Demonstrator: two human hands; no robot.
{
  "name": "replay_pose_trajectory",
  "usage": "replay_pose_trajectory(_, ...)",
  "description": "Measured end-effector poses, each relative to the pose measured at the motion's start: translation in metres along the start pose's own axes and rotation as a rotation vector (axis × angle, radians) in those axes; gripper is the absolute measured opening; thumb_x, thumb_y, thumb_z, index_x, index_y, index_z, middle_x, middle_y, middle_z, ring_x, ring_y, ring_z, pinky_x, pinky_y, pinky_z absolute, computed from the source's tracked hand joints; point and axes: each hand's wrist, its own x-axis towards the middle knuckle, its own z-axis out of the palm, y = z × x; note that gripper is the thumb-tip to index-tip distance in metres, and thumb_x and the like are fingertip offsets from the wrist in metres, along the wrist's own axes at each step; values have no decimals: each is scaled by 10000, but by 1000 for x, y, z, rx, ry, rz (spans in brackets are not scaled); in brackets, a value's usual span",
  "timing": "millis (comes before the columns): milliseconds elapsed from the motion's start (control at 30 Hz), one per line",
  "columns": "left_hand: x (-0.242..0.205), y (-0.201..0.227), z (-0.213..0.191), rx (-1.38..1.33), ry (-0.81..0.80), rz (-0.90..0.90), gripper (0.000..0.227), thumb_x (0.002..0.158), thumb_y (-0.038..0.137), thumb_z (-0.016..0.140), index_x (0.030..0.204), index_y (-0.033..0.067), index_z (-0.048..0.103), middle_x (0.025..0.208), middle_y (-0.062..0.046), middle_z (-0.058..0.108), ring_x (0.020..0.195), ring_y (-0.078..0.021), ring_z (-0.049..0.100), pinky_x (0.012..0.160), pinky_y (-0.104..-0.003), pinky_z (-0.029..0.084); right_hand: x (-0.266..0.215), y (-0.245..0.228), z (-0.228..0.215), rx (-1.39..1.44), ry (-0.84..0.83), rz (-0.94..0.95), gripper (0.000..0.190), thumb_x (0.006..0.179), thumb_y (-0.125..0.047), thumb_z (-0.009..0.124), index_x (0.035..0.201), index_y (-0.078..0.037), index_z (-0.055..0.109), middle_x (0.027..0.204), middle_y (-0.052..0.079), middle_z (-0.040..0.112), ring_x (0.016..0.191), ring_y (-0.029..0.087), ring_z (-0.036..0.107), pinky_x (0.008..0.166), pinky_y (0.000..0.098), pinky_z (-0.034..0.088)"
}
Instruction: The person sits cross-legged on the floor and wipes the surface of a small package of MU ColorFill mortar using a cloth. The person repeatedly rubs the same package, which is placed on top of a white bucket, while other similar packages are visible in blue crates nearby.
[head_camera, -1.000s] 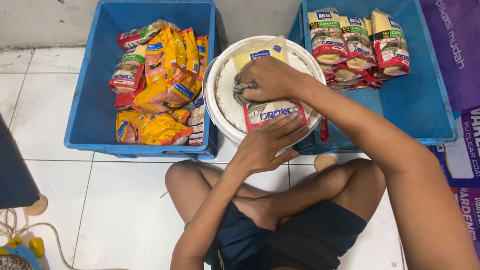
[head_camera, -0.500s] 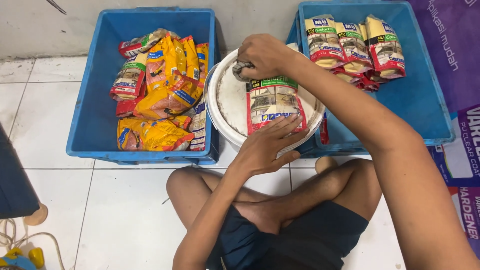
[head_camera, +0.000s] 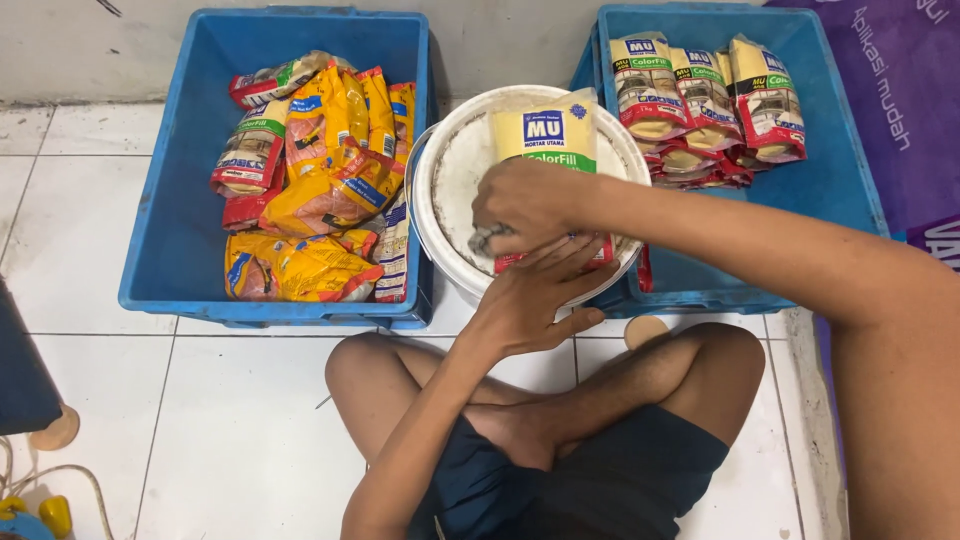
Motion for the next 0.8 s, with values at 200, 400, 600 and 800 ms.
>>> replay_pose_trajectory(200, 5, 6, 0, -21, 12, -140, 580, 995, 617, 380, 1387, 292, 658, 1584, -73, 496, 1520, -214, 402, 1312, -368, 219, 16, 74, 19, -304, 107, 104, 419, 855, -484, 479, 733, -161, 718, 685, 94, 675, 764, 301, 716, 775, 432, 571)
replay_pose_trajectory(400, 7, 14, -9, -57, 0, -165, 576, 994, 580, 393, 1364, 246, 682, 1577, -96, 498, 1517, -234, 409, 1309, -381, 218, 32, 114, 22, -392, 115, 240, 407, 832, -514, 520, 715, -177, 717, 677, 60, 682, 734, 286, 709, 735, 418, 592)
replay_pose_trajectory(600, 7, 8, -6, -73, -16, -163, 584, 995, 586, 390, 1382, 247, 666, 1584, -100, 487, 1527, -233, 388, 1313, -376, 194, 25, 116, 11, -442, 135, 284, 417, 869, -506, 522, 681, -169, 681, 665, 31, 674, 734, 244, 707, 748, 369, 588)
replay_pose_trajectory(800, 6, 8, -10, -90, -19, -149, 574, 995, 581, 407, 1396, 252, 652, 1584, -111, 489, 1521, -255, 399, 1308, -387, 208, 9, 69, 24, -148, 198, 92, 507, 919, -532, 434, 789, -130, 714, 767, 130, 713, 818, 322, 728, 784, 455, 586)
